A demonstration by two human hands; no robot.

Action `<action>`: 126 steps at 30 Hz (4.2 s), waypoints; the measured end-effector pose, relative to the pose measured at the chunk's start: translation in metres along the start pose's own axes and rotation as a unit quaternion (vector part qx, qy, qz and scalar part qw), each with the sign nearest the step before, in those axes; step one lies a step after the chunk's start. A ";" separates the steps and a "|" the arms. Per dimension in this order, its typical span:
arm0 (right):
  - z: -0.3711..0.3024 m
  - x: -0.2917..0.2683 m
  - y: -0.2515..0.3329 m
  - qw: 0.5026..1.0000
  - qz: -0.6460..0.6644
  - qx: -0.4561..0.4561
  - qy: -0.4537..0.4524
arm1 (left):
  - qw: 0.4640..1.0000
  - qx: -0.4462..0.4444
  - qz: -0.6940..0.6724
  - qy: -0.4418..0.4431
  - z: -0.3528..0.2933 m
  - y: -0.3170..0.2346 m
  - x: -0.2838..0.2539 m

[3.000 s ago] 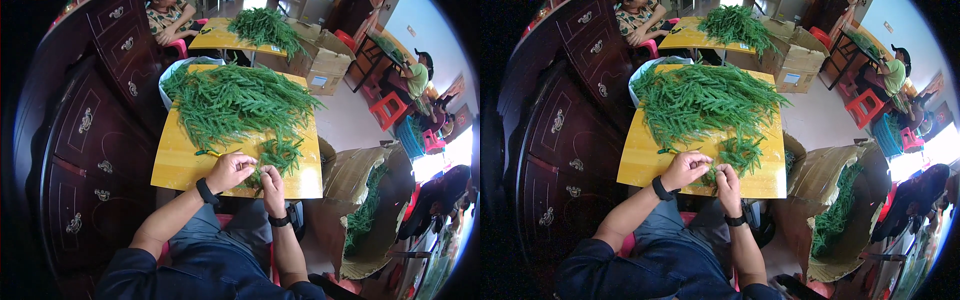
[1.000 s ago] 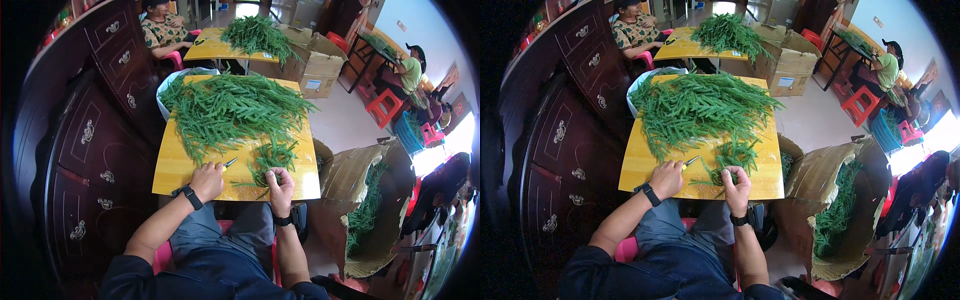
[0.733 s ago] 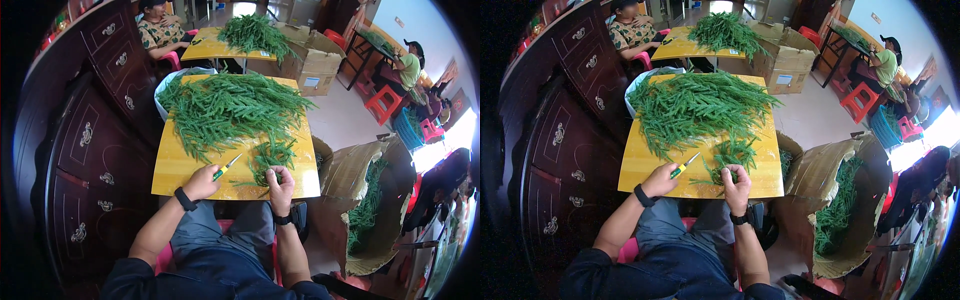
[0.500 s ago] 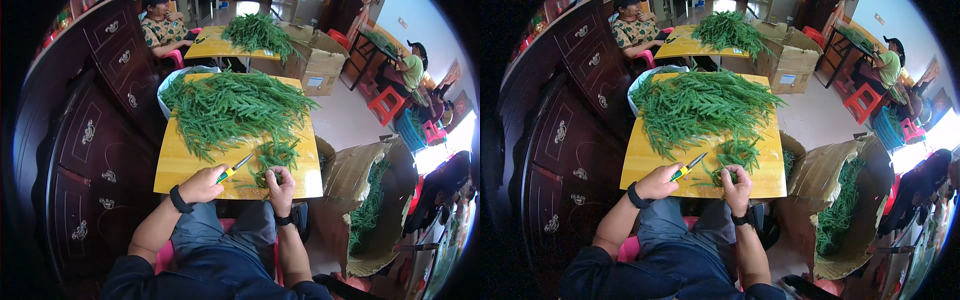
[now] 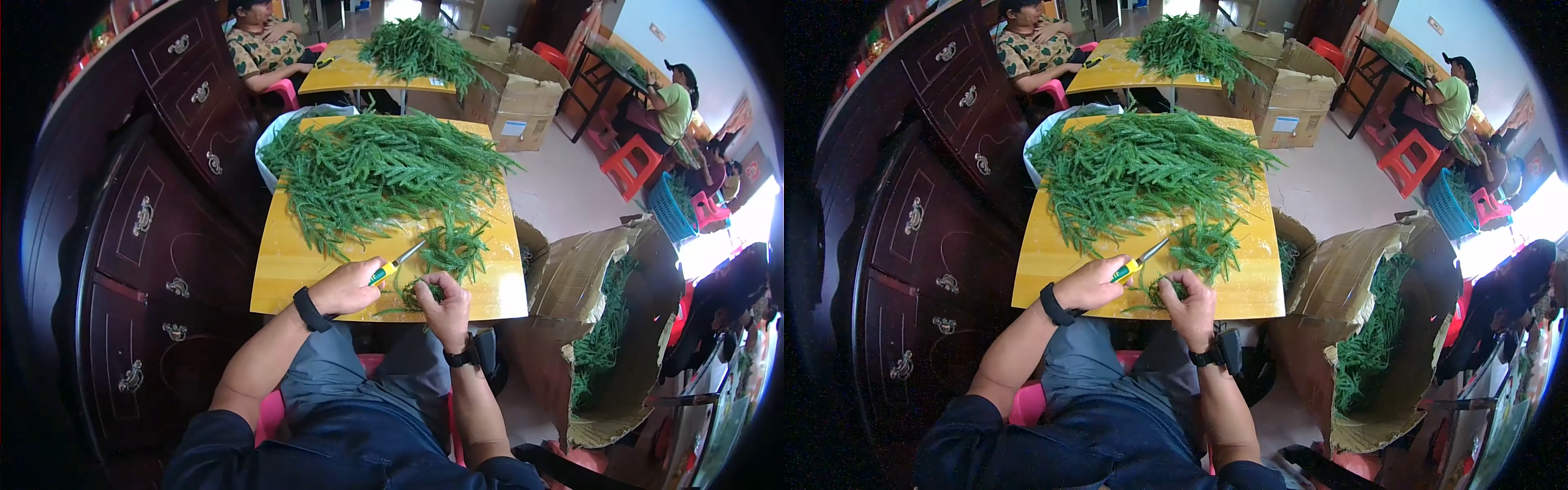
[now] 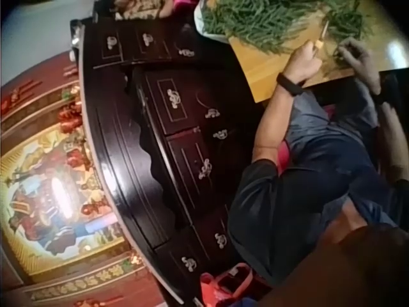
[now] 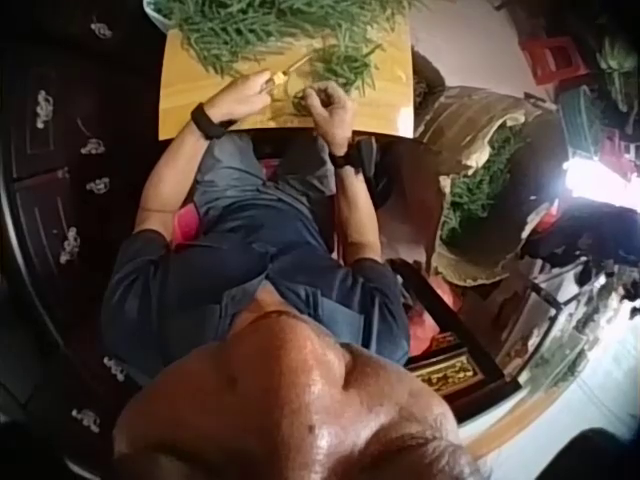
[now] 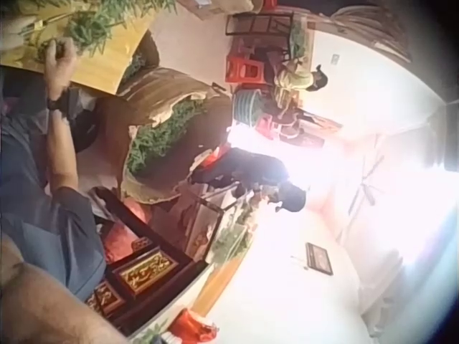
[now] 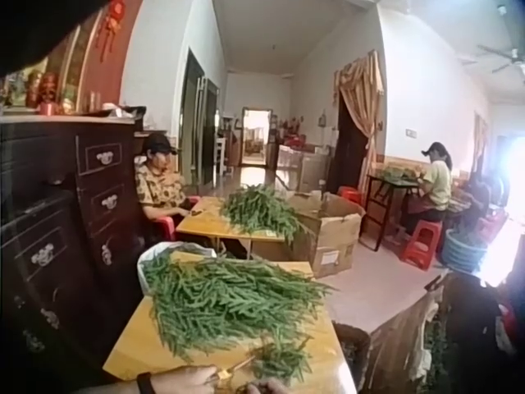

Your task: The person picks up a branch from a pile and uses shears to cut off smaller sprigs. They set the trimmed sprigs aside on the table and place the remaining stem into a cardboard box.

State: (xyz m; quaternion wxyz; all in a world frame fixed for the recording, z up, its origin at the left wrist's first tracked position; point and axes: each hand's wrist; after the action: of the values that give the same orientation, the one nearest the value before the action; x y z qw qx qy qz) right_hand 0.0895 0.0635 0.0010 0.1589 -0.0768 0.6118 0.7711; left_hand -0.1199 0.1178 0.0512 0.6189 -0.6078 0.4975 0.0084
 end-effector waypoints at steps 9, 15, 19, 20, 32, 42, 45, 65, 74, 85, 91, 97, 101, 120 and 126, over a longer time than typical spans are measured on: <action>0.000 0.001 0.005 1.000 -0.012 -0.015 0.006 | 1.000 0.028 0.000 0.007 0.007 0.013 0.016; 0.000 0.001 0.001 0.999 -0.024 -0.021 0.015 | 0.998 0.026 0.046 0.037 0.002 0.006 0.017; 0.000 0.001 0.000 0.999 -0.027 -0.005 0.034 | 0.998 0.023 0.047 0.025 0.002 0.007 0.019; 0.000 0.000 -0.001 0.999 -0.030 -0.008 0.036 | 0.998 0.027 0.043 0.032 0.002 0.008 0.018; 0.000 -0.001 -0.001 0.998 -0.029 -0.024 0.049 | 0.998 0.036 0.036 0.045 0.002 0.008 0.023; -0.001 0.002 0.003 0.998 -0.029 -0.020 0.048 | 0.997 0.016 0.058 0.046 -0.003 0.001 0.029; -0.001 0.006 0.000 0.999 -0.002 -0.002 0.050 | 0.997 0.026 0.068 0.031 -0.006 0.006 0.039; 0.003 0.014 -0.025 0.992 0.056 0.064 0.099 | 1.000 -0.008 -0.010 -0.012 -0.004 0.021 0.066; 0.006 0.016 -0.026 0.989 0.043 0.071 0.127 | 0.999 0.009 -0.039 -0.031 -0.003 0.035 0.075; 0.012 0.001 -0.026 0.959 0.180 0.117 0.186 | 0.913 -0.133 -0.360 0.141 -0.004 0.024 0.040; 0.016 -0.049 -0.024 0.938 0.317 0.138 0.031 | 0.844 -0.110 -0.503 0.149 -0.022 0.041 0.031; 0.018 -0.094 -0.065 0.982 0.107 0.094 -0.120 | 0.793 -0.088 -0.584 0.149 -0.016 0.042 0.029; 0.016 -0.077 -0.078 0.965 -0.194 0.036 -0.172 | 0.775 -0.083 -0.613 0.131 -0.013 0.043 0.032; 0.061 -0.052 -0.051 0.949 -0.259 0.020 -0.177 | 0.787 -0.061 -0.604 0.109 -0.023 0.048 0.029; 0.061 -0.054 -0.041 0.941 -0.217 -0.121 -0.231 | 0.790 -0.071 -0.600 0.106 -0.021 0.047 0.032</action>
State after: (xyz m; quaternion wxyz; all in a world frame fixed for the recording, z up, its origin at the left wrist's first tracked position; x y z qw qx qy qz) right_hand 0.1583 0.1229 -0.0048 0.4491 -0.0459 0.4288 0.7825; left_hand -0.1455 0.0950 0.0017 0.3978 -0.8235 0.0927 -0.3937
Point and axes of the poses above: each hand's wrist, its own z-axis towards the middle knuckle, its own x-axis out of the palm, y = z × x, and after that the axes turned 6 degrees about y, right-handed
